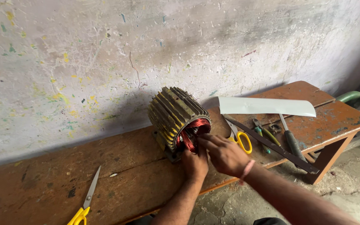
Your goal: The person works on the internal copper wiring of an electric motor stator using a small tool to adjust the coils, and later cuts a piece of white plastic sheeting with scissors.
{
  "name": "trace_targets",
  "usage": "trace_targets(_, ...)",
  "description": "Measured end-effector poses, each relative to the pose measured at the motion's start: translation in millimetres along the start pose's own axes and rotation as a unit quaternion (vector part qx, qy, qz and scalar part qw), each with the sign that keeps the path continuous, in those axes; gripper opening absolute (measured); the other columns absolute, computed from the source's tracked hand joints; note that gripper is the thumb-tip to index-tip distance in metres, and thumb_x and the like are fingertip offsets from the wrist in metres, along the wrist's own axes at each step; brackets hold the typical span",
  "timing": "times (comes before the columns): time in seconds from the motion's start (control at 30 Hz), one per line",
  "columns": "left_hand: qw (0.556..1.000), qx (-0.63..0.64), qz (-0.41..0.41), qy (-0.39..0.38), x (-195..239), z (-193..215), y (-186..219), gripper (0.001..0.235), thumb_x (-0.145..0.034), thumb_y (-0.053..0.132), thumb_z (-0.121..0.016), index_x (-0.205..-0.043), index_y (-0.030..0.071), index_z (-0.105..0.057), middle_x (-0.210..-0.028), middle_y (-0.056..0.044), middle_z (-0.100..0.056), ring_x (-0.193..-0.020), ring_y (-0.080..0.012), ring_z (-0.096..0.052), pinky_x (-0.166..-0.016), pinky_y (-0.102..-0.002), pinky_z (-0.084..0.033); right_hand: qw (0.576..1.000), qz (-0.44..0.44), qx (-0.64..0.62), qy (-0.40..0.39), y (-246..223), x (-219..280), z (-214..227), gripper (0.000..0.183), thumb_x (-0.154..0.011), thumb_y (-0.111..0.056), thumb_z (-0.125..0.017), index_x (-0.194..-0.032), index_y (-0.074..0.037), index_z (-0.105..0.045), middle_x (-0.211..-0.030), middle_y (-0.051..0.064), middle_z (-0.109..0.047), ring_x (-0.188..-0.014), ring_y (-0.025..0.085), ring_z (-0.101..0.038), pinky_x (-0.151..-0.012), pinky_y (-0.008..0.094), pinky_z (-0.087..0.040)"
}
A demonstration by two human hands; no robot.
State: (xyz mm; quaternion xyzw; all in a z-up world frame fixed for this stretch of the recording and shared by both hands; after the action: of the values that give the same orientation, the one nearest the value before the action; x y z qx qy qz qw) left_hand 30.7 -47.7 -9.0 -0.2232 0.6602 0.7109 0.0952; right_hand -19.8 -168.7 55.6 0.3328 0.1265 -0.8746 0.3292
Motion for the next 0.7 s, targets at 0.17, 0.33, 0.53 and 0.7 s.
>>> trace_targets(0.17, 0.998, 0.019, 0.02, -0.053, 1, 1, -12, 0.024, -0.094, 0.021, -0.069, -0.1, -0.001, -0.071, -0.085, -0.014, -0.078, -0.08, -0.022, -0.078, -0.07, -0.037, -0.058, 0.983, -0.1, -0.103, -0.111, 7, -23, -4, 0.059, -0.08, -0.004, -0.066, -0.138, -0.006, -0.057, -0.134, 0.019, -0.064, -0.109, 0.037, -0.069, -0.082, 0.042, -0.06)
trace_targets(0.33, 0.992, -0.033, 0.063, -0.105, 3, 6, -14, 0.022, -0.084, 0.017, -0.072, -0.083, -0.004, -0.071, -0.074, -0.015, -0.077, -0.068, -0.026, -0.076, -0.067, -0.04, -0.057, 0.963, -0.163, -0.08, -0.198, 17, -18, -17, 0.062, -0.08, -0.01, -0.069, -0.14, -0.014, -0.055, -0.132, 0.012, -0.065, -0.105, 0.033, -0.069, -0.081, 0.043, -0.06)
trace_targets(0.53, 0.978, -0.143, 0.124, -0.082, 21, 33, 6, 0.018, -0.09, 0.016, -0.062, -0.102, 0.003, -0.067, -0.068, -0.005, -0.073, -0.058, -0.017, -0.071, -0.057, -0.033, -0.059, 0.996, -0.022, -0.036, -0.078, 6, -18, -20, 0.047, -0.081, -0.018, -0.07, -0.125, -0.006, -0.061, -0.139, 0.017, -0.061, -0.107, 0.035, -0.069, -0.074, 0.043, -0.061)
trace_targets(0.7, 0.977, -0.132, -0.17, -0.009, 6, 78, 41, 0.018, -0.091, 0.01, -0.062, -0.105, 0.001, -0.07, -0.073, -0.01, -0.07, -0.062, -0.0159, -0.066, -0.057, -0.031, -0.054, 0.994, -0.032, 0.051, -0.086, 6, -27, -35, 0.03, -0.089, -0.033, -0.072, -0.107, -0.01, -0.066, -0.104, 0.008, -0.066, -0.091, 0.028, -0.069, -0.079, 0.042, -0.058)
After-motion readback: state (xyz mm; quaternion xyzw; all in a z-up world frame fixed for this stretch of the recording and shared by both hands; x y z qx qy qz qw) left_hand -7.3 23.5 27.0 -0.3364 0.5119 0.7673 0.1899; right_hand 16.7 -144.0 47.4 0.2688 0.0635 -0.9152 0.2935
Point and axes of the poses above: each hand's wrist, its own x-axis away from the middle knuckle, its own z-axis out of the back of the hand, y = z × x, the point moved 4 cm from there along -x, towards the middle knuckle
